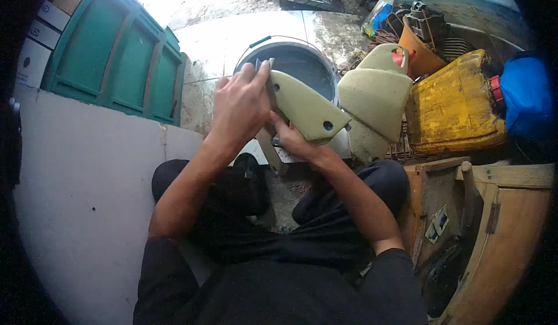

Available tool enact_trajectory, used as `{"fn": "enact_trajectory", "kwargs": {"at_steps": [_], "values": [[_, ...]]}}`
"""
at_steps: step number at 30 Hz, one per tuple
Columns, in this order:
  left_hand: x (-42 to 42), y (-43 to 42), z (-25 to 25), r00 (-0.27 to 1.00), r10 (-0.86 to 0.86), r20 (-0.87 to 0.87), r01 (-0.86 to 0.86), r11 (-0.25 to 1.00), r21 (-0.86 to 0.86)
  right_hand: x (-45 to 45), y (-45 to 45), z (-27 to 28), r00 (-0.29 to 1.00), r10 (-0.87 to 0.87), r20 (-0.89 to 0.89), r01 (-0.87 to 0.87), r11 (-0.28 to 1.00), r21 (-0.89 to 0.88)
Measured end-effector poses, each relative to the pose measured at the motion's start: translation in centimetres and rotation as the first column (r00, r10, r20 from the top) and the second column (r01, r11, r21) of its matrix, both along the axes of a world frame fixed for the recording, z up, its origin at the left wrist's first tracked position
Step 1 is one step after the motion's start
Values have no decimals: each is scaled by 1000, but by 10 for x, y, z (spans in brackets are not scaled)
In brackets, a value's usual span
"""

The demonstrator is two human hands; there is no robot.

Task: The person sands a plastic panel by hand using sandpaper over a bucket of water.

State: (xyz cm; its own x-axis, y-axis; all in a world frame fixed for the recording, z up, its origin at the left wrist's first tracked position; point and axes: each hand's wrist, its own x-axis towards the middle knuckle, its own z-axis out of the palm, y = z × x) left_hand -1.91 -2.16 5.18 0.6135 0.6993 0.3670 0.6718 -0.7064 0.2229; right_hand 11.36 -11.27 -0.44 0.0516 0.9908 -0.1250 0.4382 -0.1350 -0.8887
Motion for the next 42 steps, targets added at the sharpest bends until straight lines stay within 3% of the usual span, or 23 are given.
{"fn": "enact_trajectory", "kwargs": {"at_steps": [1,3,4,7,9,11,13,14,17,19,21,22,23,25,27,29,30,32,34,36,38,39,42], "values": [[-1,-7,-3,1000,2,-9,-2,1000,-3,-1,0,7,998,55,19,-53,991,-119],[7,-31,0,904,-365,221,339,929,147,-8,-7,-21,966,-142,-214,173,976,132],[7,-46,9,906,-399,141,397,917,49,-8,-7,-25,937,-188,-294,254,945,204],[9,-15,-3,986,-77,149,72,997,39,3,1,-5,992,-69,-104,79,992,96],[4,-9,-3,999,2,51,-1,1000,-27,0,1,33,969,90,229,-44,980,-196],[7,-23,-10,916,-343,209,319,937,141,-8,-8,17,995,-79,-66,84,994,76],[13,-34,-6,893,-419,165,404,907,117,-8,-3,2,960,-97,-262,141,978,154],[14,-24,-10,952,-264,151,246,960,133,-5,0,-6,932,-81,-354,138,981,138],[3,1,-9,999,37,33,-37,999,-21,8,5,3,996,8,-85,-12,999,-46],[9,-14,-13,952,-213,218,191,975,116,4,4,-18,926,28,-376,11,995,101],[12,-45,-2,902,-414,121,403,909,107,-1,20,-46,984,15,-175,18,982,186],[14,-37,-7,937,-325,131,297,935,196,-3,24,-54,999,-15,36,6,968,249],[16,-24,-14,962,-226,151,179,945,275,6,13,-58,988,-22,-150,41,991,126],[11,-2,-6,995,44,85,-45,999,3,2,6,-15,943,-77,-325,80,997,-6],[8,-2,-10,979,-114,167,118,993,-11,-1,6,-35,985,-26,-170,44,994,104],[15,-29,-11,878,-397,266,354,914,197,-8,7,-65,999,7,-39,3,965,262],[9,-40,7,857,-474,203,471,880,65,-33,15,-70,959,-143,-246,218,924,314],[11,-19,-1,953,-264,148,264,964,21,-16,9,-70,941,-136,-311,187,972,140],[7,2,-5,999,28,24,-24,990,-139,7,11,-9,990,93,-108,-101,992,-79],[8,-15,-7,975,-171,141,178,983,-40,7,11,-64,980,168,-104,-152,978,144],[9,-41,1,869,-465,169,465,884,46,2,1,-35,889,85,-451,-16,988,155],[10,-36,-1,867,-466,174,465,884,46,0,-4,-20,797,52,-602,52,987,153],[8,-11,-5,999,-46,7,46,997,-62,12,3,-20,926,63,-371,-141,973,-185]]}}
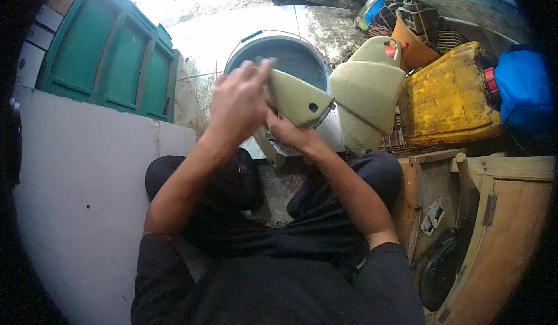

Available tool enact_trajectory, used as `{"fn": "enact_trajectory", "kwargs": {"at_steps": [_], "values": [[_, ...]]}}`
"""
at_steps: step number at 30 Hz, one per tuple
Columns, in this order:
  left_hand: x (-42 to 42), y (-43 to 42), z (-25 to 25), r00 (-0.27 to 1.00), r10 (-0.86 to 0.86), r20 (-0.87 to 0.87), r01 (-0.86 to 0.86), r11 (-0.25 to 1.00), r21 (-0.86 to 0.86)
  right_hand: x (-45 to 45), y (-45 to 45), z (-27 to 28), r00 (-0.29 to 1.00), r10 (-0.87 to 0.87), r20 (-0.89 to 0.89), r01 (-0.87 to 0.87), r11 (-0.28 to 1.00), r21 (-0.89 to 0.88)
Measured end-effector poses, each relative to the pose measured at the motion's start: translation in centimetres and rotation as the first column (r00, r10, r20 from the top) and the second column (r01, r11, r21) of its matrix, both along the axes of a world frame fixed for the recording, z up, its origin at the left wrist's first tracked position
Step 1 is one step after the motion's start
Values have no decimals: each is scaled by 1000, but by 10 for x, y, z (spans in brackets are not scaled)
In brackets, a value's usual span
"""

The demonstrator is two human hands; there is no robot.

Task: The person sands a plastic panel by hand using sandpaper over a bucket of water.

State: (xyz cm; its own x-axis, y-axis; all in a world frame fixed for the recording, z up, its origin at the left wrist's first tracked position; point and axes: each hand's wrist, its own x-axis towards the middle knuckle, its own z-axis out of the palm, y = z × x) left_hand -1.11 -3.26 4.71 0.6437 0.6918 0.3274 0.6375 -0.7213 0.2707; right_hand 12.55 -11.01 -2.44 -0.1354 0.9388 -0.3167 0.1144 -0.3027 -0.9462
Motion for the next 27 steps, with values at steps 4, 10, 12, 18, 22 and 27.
{"fn": "enact_trajectory", "kwargs": {"at_steps": [4,10,12,18,22,27], "values": [[1,-23,0,907,-368,206,347,929,131,1,-7,-47,987,-59,147,-3,921,389],[-1,4,-5,999,7,53,-8,1000,16,-6,8,1,979,-133,154,100,974,206],[2,-13,-7,975,-183,128,171,980,98,-9,0,-5,986,-163,19,151,945,292],[0,3,-2,998,25,49,-26,999,26,-1,11,14,975,-62,216,30,988,151],[2,-26,-6,873,-432,226,398,900,179,-4,1,-18,984,-178,0,168,927,335],[1,6,-4,981,-52,186,37,996,84,0,10,11,991,-88,104,74,989,132]]}}
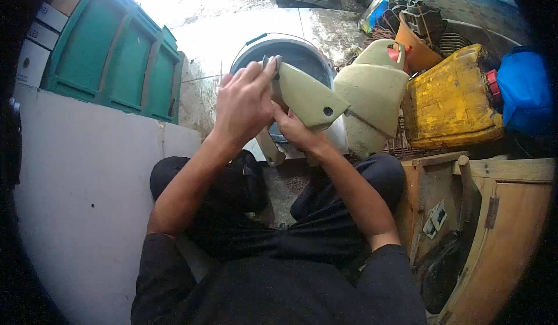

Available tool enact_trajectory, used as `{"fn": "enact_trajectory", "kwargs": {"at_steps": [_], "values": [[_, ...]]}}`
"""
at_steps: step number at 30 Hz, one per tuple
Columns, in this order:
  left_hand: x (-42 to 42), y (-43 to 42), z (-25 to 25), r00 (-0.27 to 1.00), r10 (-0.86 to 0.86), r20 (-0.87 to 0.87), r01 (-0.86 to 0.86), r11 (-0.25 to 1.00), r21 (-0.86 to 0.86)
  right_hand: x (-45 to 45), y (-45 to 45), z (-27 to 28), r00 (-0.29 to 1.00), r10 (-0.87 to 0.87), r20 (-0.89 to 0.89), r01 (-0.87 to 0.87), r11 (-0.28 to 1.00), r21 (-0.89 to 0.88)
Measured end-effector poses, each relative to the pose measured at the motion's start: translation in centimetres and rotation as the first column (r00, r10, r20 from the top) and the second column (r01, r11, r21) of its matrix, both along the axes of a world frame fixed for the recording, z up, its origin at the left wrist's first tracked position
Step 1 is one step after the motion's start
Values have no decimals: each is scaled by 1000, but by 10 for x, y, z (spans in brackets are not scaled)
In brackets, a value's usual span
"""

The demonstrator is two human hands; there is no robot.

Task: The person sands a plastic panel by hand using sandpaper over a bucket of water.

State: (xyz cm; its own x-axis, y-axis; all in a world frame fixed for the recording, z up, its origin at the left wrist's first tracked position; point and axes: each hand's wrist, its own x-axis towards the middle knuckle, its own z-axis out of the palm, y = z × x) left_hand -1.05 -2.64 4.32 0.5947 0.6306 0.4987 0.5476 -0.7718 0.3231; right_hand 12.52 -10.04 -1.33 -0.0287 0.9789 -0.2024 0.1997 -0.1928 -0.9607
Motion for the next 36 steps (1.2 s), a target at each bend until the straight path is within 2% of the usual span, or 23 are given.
{"fn": "enact_trajectory", "kwargs": {"at_steps": [3,4,6,7,8,9,11,12,14,15,16,18,19,20,22,23,25,26,28,30,32,33,36], "values": [[1,-27,-1,941,-336,34,329,936,129,-5,3,1,992,-56,-113,67,992,103],[0,-36,8,931,-366,7,365,929,57,-5,2,1,987,-73,-146,92,987,130],[5,-13,-1,981,-143,133,121,980,157,-7,-3,1,970,-137,-200,168,975,143],[3,0,1,1000,15,16,-16,999,48,-9,-4,3,958,-185,-221,218,966,137],[-2,6,5,998,48,-38,-49,999,-8,-11,-5,5,942,-232,-241,268,954,131],[-2,2,3,996,-83,27,82,996,43,-13,-10,10,965,-227,-130,253,936,243],[1,-22,0,949,-310,51,300,943,144,-13,-4,-29,950,-272,-152,307,898,316],[0,-29,6,952,-306,-2,304,947,99,-19,3,-28,942,-293,-162,333,875,352],[2,-9,2,989,-125,84,113,984,137,-13,-1,-22,898,-277,-341,378,882,281],[-1,-2,9,999,-16,43,14,999,41,-10,-1,9,914,-218,-343,292,939,180],[-6,3,14,996,-23,82,21,999,26,-6,-3,9,912,-221,-344,296,938,182],[-11,-3,16,998,-34,55,32,999,34,5,-4,14,984,-75,-161,121,947,298],[-10,-2,16,998,-36,56,34,999,38,-3,-6,16,928,-83,-363,188,946,263],[-10,-3,15,999,-11,44,10,1000,29,-2,-6,17,928,-82,-363,186,946,264],[-9,-8,12,999,14,34,-14,1000,14,2,-8,17,744,-43,-667,129,988,81],[-7,-12,10,1000,-21,17,20,999,41,3,-8,15,745,-45,-665,132,988,80],[-8,-22,14,993,-120,-21,121,992,34,4,-4,7,537,54,-842,150,976,159],[-8,-18,15,992,-122,-18,123,992,34,6,-3,3,540,53,-840,152,976,159],[-6,-10,15,994,93,-65,-91,995,40,9,-1,-4,580,43,-814,204,959,196],[-4,-13,7,996,68,-54,-64,995,72,3,3,-1,590,76,-804,200,951,237],[-3,-29,7,989,-133,-62,133,991,-9,-4,0,17,632,-104,-768,373,910,184],[-2,-23,6,998,-46,-52,49,997,57,-2,2,17,660,-46,-750,280,941,189],[-3,-2,10,994,107,-21,-105,990,93,0,2,15,664,-100,-741,324,932,164]]}}
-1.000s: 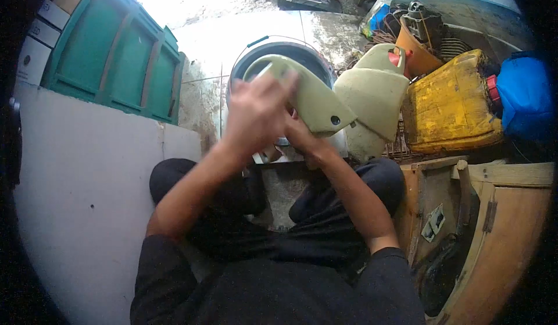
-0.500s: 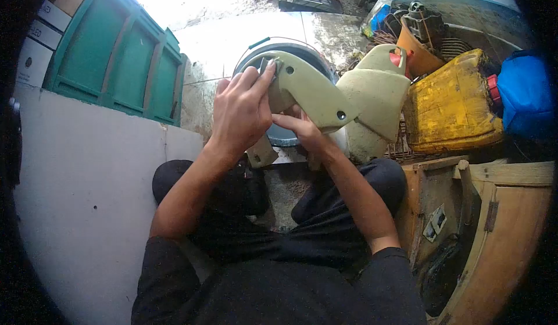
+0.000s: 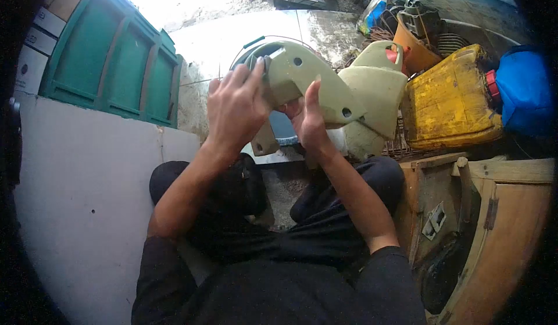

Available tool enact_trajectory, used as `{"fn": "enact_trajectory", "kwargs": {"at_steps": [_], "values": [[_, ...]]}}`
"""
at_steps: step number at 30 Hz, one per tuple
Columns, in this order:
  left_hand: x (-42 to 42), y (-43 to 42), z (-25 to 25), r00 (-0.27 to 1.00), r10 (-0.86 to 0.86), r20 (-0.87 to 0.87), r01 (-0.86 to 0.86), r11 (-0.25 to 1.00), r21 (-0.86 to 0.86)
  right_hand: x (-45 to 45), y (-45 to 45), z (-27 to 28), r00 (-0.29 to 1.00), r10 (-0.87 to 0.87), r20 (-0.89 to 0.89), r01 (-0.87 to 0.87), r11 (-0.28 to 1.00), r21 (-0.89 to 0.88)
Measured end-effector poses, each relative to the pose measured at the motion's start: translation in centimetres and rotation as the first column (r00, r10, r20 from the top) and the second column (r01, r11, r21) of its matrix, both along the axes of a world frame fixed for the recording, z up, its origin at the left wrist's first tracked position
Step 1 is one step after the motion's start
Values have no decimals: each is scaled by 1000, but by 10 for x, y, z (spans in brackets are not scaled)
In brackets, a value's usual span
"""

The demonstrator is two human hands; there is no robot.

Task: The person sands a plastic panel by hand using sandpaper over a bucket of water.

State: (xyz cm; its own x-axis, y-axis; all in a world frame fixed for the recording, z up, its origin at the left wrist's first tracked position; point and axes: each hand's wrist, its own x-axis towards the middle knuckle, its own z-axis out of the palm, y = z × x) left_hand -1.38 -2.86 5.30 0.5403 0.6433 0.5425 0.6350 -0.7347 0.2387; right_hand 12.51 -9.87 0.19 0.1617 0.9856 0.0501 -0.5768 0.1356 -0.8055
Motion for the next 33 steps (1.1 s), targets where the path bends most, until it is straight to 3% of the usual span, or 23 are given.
{"fn": "enact_trajectory", "kwargs": {"at_steps": [2,4,6,8,10,12,14,16,18,20,22,24,25,26,28,30,31,33], "values": [[4,-11,-14,994,-96,55,95,995,21,-5,-2,7,1000,-19,22,19,1000,9],[3,-23,-7,993,-98,-61,94,994,-55,-4,-2,7,999,12,-34,-13,999,-40],[6,-11,-6,999,41,-17,-42,999,-35,-4,-3,4,1000,1,5,-1,999,-37],[6,-13,-7,999,40,-3,-40,999,-8,-7,-1,5,999,-41,-18,39,992,-120],[4,-28,-5,988,-149,-50,144,985,-99,-3,0,7,996,38,-80,-42,998,-53],[4,-10,-9,999,4,-32,-4,1000,8,-2,1,1,998,15,-68,-19,998,-60],[5,-6,-12,1000,-6,15,7,999,-33,-5,-1,6,1000,-3,-21,1,996,-87],[6,-27,-8,986,-165,10,165,984,-70,-9,0,12,994,-74,-80,62,989,-136],[6,-25,-6,987,-161,-11,159,981,-112,-6,5,10,996,-67,-65,61,993,-101],[6,-7,-9,999,35,17,-35,998,-45,-6,2,3,998,-51,-44,49,998,-47],[6,-18,-8,1000,17,-5,-17,1000,-20,-3,1,0,999,-42,-31,41,999,-29],[5,-31,-6,992,-112,-58,101,982,-159,-2,-1,0,992,-98,-75,89,989,-115],[6,-22,-7,999,-27,-18,26,998,-52,-3,1,0,992,-86,-89,79,994,-80],[8,-13,-7,998,57,-8,-57,995,-79,-3,-1,-2,992,-85,-90,77,993,-90],[7,-16,-10,1000,-27,1,27,999,-20,-6,1,-1,992,-113,-61,110,993,-51],[5,-33,-8,990,-142,-7,139,979,-148,-2,1,5,993,-91,-75,84,993,-85],[7,-26,-9,997,-73,-21,73,997,-28,-1,2,4,993,-92,-78,87,994,-73],[7,-12,-13,1000,-2,30,4,998,-55,0,1,5,991,-85,-103,78,994,-75]]}}
